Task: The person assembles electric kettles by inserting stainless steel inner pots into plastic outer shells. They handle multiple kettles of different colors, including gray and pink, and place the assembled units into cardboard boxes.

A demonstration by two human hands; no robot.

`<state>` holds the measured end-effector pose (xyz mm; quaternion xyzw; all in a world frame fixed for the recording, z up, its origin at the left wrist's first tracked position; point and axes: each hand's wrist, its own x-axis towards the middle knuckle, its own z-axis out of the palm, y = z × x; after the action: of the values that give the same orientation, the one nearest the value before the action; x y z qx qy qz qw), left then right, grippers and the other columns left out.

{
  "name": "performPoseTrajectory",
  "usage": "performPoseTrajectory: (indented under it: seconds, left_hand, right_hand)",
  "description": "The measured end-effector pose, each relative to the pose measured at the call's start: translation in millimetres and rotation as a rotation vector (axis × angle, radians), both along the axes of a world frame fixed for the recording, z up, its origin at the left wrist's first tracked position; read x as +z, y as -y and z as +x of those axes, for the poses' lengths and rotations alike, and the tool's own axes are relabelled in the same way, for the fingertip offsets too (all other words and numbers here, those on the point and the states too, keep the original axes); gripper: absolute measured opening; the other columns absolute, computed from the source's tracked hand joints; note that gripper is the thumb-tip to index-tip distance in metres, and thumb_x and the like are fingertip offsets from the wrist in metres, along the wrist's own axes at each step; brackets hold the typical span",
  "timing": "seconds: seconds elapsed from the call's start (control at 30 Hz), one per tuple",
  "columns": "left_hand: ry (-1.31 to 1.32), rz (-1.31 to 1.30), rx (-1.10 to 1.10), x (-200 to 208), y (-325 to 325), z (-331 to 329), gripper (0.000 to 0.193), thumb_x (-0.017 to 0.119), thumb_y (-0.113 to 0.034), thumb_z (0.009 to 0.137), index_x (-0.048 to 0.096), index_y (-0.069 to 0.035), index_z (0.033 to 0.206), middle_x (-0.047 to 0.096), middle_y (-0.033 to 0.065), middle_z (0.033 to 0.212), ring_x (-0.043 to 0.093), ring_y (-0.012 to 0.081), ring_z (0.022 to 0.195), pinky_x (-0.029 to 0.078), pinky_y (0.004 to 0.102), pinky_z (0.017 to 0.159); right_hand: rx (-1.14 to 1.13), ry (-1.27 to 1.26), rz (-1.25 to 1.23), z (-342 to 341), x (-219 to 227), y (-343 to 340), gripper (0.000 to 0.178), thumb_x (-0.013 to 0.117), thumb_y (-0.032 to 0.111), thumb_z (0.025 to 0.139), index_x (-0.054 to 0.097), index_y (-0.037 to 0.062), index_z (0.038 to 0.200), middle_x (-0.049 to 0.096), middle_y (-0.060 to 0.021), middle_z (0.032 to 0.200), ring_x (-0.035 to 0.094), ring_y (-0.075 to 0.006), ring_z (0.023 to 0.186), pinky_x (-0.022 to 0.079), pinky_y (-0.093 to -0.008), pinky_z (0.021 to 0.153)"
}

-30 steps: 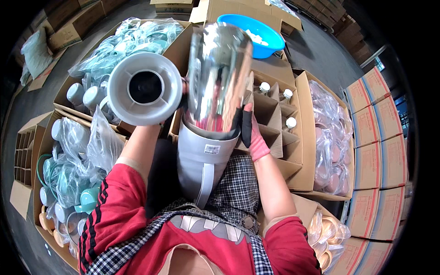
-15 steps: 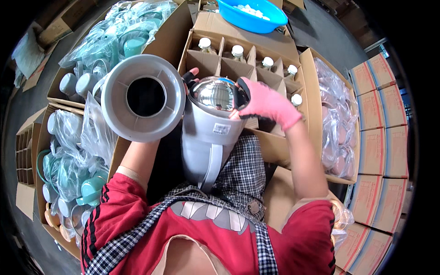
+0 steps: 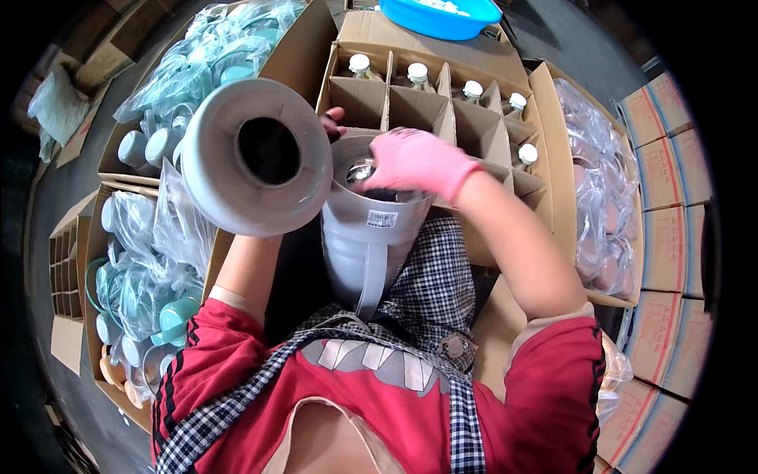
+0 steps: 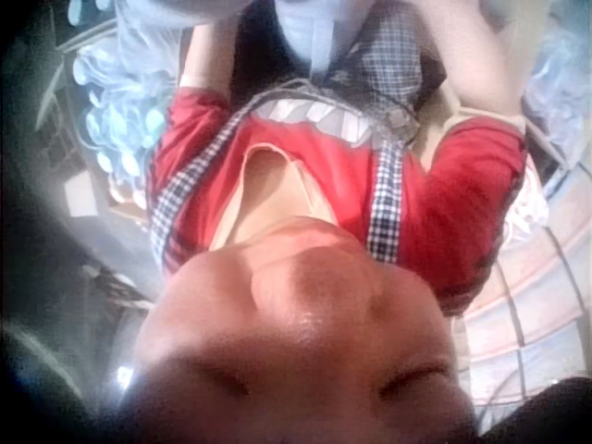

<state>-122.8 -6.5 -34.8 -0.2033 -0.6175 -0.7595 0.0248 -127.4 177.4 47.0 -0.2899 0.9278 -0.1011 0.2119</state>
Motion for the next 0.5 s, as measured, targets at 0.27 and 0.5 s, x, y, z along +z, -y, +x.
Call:
performPoseTrajectory:
  seconds: [0.27, 0.5]
  left_hand:
    - [-0.402, -0.304, 0.057, 39, -12, -17, 0.079, 0.061, -0.015, 0.072, 0.016, -0.001, 0.136, 0.031, 0.0144, 0.132, 0.031, 0.0193, 0.120, 0.024, 0.0296, 0.099]
    - [-0.039, -0.282, -0.110, 7, -8, 10, 0.084, 0.066, -0.033, 0.073, 0.019, 0.000, 0.134, 0.032, 0.0138, 0.131, 0.029, 0.0198, 0.122, 0.021, 0.0320, 0.102]
  right_hand:
    - [-0.581, 0.274, -1.578, -29, -39, -62, 0.062, 0.039, 0.055, 0.085, 0.056, -0.0009, 0.105, 0.058, -0.0085, 0.094, 0.053, -0.0127, 0.087, 0.044, -0.0252, 0.078]
    - [-0.536, 0.064, -1.444, -7, -110, -58, 0.058, 0.039, 0.048, 0.087, 0.052, -0.0033, 0.109, 0.057, -0.0111, 0.103, 0.051, -0.0158, 0.094, 0.038, -0.0265, 0.086]
